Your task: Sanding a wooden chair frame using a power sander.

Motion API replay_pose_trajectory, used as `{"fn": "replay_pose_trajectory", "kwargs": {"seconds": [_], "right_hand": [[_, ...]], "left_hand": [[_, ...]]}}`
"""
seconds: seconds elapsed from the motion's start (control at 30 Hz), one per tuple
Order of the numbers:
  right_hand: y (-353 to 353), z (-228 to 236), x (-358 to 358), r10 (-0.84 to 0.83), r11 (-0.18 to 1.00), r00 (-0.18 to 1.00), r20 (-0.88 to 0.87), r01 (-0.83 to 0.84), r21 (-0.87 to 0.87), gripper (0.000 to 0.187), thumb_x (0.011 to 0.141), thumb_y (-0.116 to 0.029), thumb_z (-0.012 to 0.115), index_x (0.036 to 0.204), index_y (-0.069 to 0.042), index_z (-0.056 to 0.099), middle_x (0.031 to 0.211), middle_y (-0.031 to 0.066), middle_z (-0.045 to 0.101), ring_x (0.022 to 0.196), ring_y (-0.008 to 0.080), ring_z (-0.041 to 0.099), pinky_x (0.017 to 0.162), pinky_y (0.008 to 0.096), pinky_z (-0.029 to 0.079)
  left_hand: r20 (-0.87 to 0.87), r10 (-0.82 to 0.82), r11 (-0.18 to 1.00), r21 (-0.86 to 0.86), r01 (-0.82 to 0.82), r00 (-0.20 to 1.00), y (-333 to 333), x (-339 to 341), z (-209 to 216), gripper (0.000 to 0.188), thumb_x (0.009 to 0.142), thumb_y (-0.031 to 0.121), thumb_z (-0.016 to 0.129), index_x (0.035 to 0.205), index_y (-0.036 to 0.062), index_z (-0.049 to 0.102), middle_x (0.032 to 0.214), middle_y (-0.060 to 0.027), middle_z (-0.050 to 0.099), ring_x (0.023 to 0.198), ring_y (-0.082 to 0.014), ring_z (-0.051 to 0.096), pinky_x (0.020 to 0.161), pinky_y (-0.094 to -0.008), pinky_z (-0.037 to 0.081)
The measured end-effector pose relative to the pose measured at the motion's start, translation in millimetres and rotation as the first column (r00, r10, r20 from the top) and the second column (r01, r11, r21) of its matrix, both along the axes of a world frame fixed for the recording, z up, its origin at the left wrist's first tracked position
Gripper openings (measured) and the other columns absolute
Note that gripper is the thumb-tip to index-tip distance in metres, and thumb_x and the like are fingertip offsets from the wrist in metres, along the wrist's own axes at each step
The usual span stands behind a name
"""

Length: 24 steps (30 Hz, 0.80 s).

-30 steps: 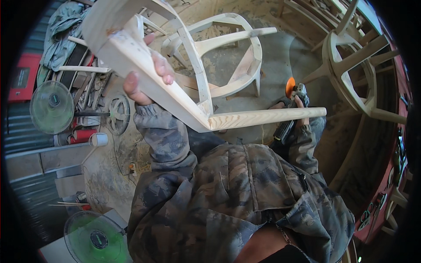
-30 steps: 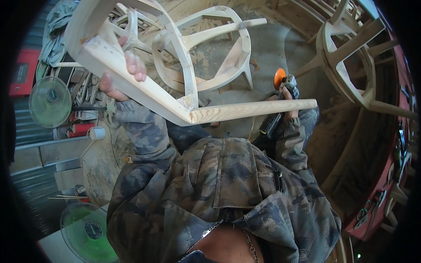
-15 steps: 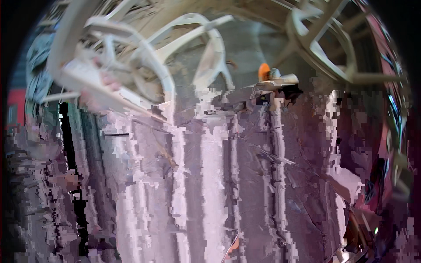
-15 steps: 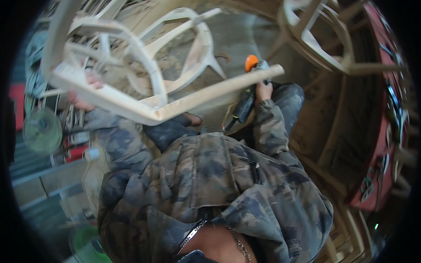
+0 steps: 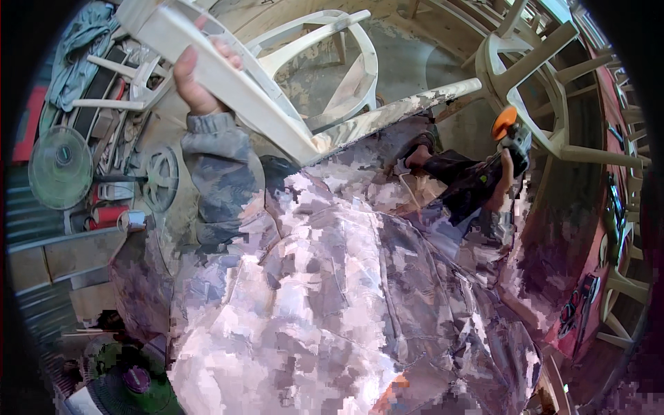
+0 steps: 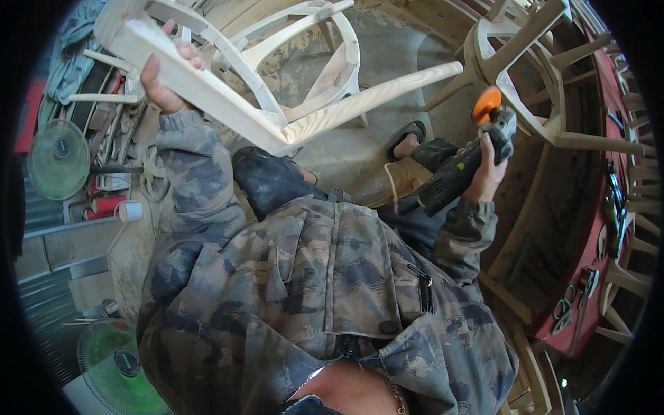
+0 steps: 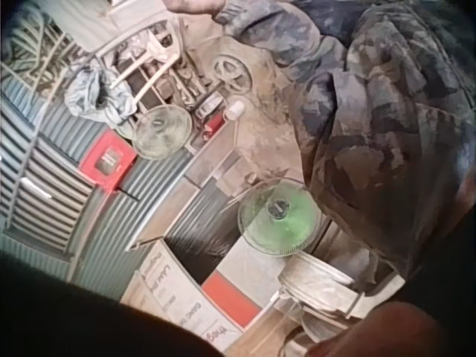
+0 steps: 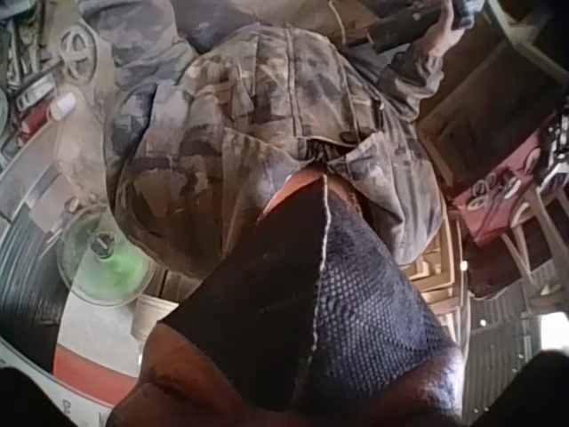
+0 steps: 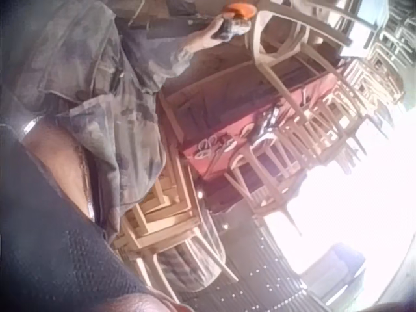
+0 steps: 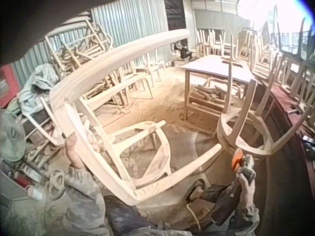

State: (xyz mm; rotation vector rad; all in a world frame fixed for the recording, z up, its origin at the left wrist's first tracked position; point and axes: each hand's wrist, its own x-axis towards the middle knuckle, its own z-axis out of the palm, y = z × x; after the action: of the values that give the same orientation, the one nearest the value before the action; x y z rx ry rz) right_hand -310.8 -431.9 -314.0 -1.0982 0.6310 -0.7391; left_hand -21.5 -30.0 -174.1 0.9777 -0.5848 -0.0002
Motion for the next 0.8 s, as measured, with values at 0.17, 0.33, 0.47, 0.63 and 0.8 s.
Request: {"fn": "replay_pose_trajectory", "kwargs": {"seconds": [0.17, 0.33, 0.47, 0.63, 0.8], "right_hand": [[7, 72, 24, 0.115, 0.775, 0.919, -0.378, -0.321, -0.545, 0.053, 0.082, -0.022, 0.078, 0.123, 0.001, 0.054, 0.097, 0.0076, 0.064, 0.08, 0.0136, 0.062, 0.072, 0.0278, 0.052], [65, 86, 34, 0.428, 0.61, 0.776, -0.462, -0.626, -0.485, 0.072, 0.079, -0.023, 0.081, 0.135, 0.004, 0.044, 0.114, 0.0128, 0.063, 0.101, 0.0185, 0.062, 0.087, 0.0313, 0.052], [100, 86, 43, 0.353, 0.396, 0.628, -0.693, -0.772, -0.498, 0.096, 0.076, -0.045, 0.081, 0.141, 0.006, 0.033, 0.119, 0.0244, 0.061, 0.111, 0.0321, 0.063, 0.097, 0.0387, 0.05], [128, 94, 70, 0.381, 0.249, 0.48, -0.79, -0.876, -0.412, 0.088, 0.078, -0.046, 0.077, 0.136, 0.006, 0.037, 0.115, 0.0289, 0.063, 0.109, 0.0359, 0.064, 0.095, 0.0399, 0.05], [133, 93, 81, 0.349, 0.15, 0.405, -0.845, -0.914, -0.376, 0.087, 0.079, -0.048, 0.074, 0.134, 0.008, 0.038, 0.11, 0.0309, 0.064, 0.105, 0.039, 0.065, 0.094, 0.0404, 0.05]], "left_hand": [[0.07, 0.062, 0.988, 0.135, -0.071, 0.996, -19, -33, -5, 0.079, 0.085, 0.046, 0.057, 0.14, -0.0042, 0.035, 0.083, -0.0123, 0.054, 0.07, -0.021, 0.056, 0.063, -0.035, 0.048], [0.063, 0.269, 0.946, 0.169, -0.276, 0.961, -43, -63, 2, 0.054, 0.092, 0.054, 0.056, 0.103, 0.0017, 0.057, 0.067, -0.0122, 0.059, 0.053, -0.0186, 0.058, 0.05, -0.0298, 0.048], [-0.012, 0.31, 0.949, 0.073, -0.308, 0.951, -58, -68, 2, 0.048, 0.097, 0.054, 0.051, 0.107, 0.0077, 0.054, 0.07, -0.0079, 0.059, 0.054, -0.0154, 0.056, 0.048, -0.025, 0.045], [0.09, 0.31, 0.946, 0.068, -0.317, 0.946, -57, -66, -1, 0.057, 0.095, 0.06, 0.049, 0.114, 0.0061, 0.052, 0.065, -0.0066, 0.053, 0.051, -0.0154, 0.053, 0.045, -0.0259, 0.043], [0.114, 0.228, 0.951, 0.186, -0.246, 0.967, -55, -67, 5, 0.084, 0.088, 0.067, 0.052, 0.121, -0.0095, 0.042, 0.072, -0.0177, 0.056, 0.06, -0.0233, 0.055, 0.057, -0.0334, 0.046]]}}
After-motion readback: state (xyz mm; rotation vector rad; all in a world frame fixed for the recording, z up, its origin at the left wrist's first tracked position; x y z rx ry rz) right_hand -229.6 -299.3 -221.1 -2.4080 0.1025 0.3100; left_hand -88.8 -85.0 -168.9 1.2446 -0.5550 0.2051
